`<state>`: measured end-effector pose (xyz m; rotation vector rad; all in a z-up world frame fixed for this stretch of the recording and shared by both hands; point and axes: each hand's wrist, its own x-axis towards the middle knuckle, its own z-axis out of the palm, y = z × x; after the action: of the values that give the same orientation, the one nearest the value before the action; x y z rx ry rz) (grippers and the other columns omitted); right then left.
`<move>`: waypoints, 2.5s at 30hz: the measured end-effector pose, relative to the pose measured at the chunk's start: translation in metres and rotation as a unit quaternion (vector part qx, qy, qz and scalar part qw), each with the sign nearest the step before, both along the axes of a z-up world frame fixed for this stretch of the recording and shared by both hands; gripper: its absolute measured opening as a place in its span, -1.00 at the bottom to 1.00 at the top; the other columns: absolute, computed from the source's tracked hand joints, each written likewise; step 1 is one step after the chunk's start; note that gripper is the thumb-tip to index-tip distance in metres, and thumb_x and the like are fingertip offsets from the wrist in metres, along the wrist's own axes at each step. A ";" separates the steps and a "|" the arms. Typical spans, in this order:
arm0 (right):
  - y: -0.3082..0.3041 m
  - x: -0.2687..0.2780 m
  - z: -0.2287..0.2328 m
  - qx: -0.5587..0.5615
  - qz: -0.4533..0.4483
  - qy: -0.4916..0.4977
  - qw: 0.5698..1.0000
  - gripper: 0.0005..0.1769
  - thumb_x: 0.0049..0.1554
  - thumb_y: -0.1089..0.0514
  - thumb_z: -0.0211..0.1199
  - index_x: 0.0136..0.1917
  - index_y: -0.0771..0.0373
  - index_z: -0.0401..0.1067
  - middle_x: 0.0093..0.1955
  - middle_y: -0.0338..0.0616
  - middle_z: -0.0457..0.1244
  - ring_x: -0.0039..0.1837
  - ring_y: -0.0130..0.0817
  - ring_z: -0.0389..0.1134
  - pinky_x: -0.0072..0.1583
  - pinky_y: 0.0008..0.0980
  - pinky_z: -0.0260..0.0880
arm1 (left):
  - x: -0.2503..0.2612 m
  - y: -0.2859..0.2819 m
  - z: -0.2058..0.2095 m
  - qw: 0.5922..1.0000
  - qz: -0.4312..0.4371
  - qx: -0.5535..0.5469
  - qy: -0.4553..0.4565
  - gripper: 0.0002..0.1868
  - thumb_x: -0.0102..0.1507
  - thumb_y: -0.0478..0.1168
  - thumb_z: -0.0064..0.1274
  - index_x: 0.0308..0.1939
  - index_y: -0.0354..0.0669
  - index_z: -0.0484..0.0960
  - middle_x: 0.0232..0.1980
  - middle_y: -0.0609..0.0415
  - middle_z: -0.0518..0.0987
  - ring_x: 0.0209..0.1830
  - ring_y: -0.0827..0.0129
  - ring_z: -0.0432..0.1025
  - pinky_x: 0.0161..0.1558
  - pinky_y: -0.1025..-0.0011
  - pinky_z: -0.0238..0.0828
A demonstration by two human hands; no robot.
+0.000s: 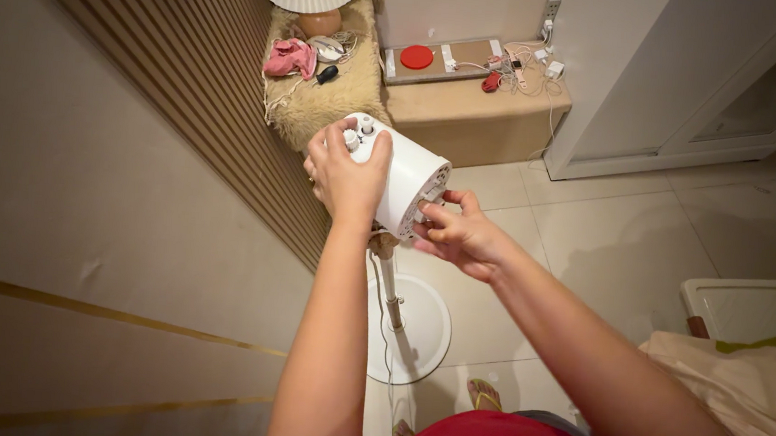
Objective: The person assembles a standing fan by attaching the motor housing to the stand, securing the front grille, installing the fan blades, and fastening the rear cap. The person handles the motor, grille, blades, and cap in sequence to complete the assembly.
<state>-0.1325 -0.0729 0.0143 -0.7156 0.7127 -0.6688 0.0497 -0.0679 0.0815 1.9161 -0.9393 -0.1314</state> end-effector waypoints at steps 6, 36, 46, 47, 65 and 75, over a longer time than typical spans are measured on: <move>-0.028 -0.013 0.083 -0.179 0.230 0.350 0.890 -0.30 0.02 -0.01 0.46 0.34 0.22 0.27 0.10 -0.25 0.32 -0.13 -0.39 0.36 -0.14 -0.20 0.53 | -0.003 0.005 0.002 1.000 -0.014 0.000 -0.008 -0.44 0.05 0.18 0.26 0.08 0.17 0.56 0.30 0.10 0.37 0.39 0.02 0.19 0.23 -0.16 0.21; -0.065 -0.035 0.032 -0.064 0.577 0.192 0.791 -0.12 0.18 -0.38 -0.09 0.62 0.05 -0.10 0.38 0.02 0.24 0.33 -0.13 0.39 0.01 0.04 0.58 | -0.017 0.019 0.006 0.999 -0.035 -0.024 -0.019 -0.53 0.04 0.14 0.27 -0.03 0.16 0.62 0.30 0.04 0.37 0.38 -0.01 0.19 0.21 -0.14 0.18; -0.090 -0.039 0.025 -0.016 0.617 0.129 0.776 -0.18 0.18 0.00 0.12 0.61 0.06 -0.13 0.30 -0.02 0.19 0.35 -0.06 0.36 0.00 -0.05 0.57 | -0.025 0.025 0.007 0.998 -0.017 -0.044 -0.030 -0.56 0.11 0.07 0.29 0.01 0.09 0.62 0.33 0.00 0.39 0.34 0.00 0.24 0.22 0.03 0.27; -0.088 -0.034 0.024 0.008 0.605 0.143 0.784 -0.20 0.17 0.00 0.11 0.60 0.07 -0.11 0.28 -0.02 0.19 0.33 -0.06 0.37 -0.03 -0.09 0.56 | -0.025 0.024 0.006 0.998 -0.020 -0.050 -0.026 -0.56 0.12 0.05 0.28 0.02 0.08 0.62 0.33 0.00 0.40 0.34 0.00 0.24 0.22 0.05 0.28; -0.040 -0.021 0.114 -0.210 0.424 0.477 0.740 -0.37 0.07 -0.27 0.23 0.19 0.23 0.35 -0.42 -0.29 0.32 -0.30 -0.51 0.40 -0.22 -0.30 0.56 | -0.036 0.020 0.003 0.996 0.031 -0.052 -0.063 -0.57 0.13 0.06 0.28 0.02 0.07 0.61 0.29 0.02 0.43 0.32 -0.02 0.28 0.22 0.03 0.30; 0.010 -0.018 0.047 -0.367 0.051 0.400 0.839 -0.16 0.02 0.05 0.47 0.30 0.41 0.00 -0.11 0.18 0.41 -0.14 -0.20 0.50 -0.15 -0.26 0.53 | -0.023 0.012 -0.005 0.994 0.049 -0.061 -0.082 -0.55 0.12 0.15 0.23 0.03 0.13 0.62 0.27 0.02 0.42 0.32 -0.04 0.27 0.19 -0.06 0.30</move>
<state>-0.1502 -0.0632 0.0614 -1.7967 1.1807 -0.5202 0.0264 -0.0563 0.0767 1.8751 -0.9378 0.1409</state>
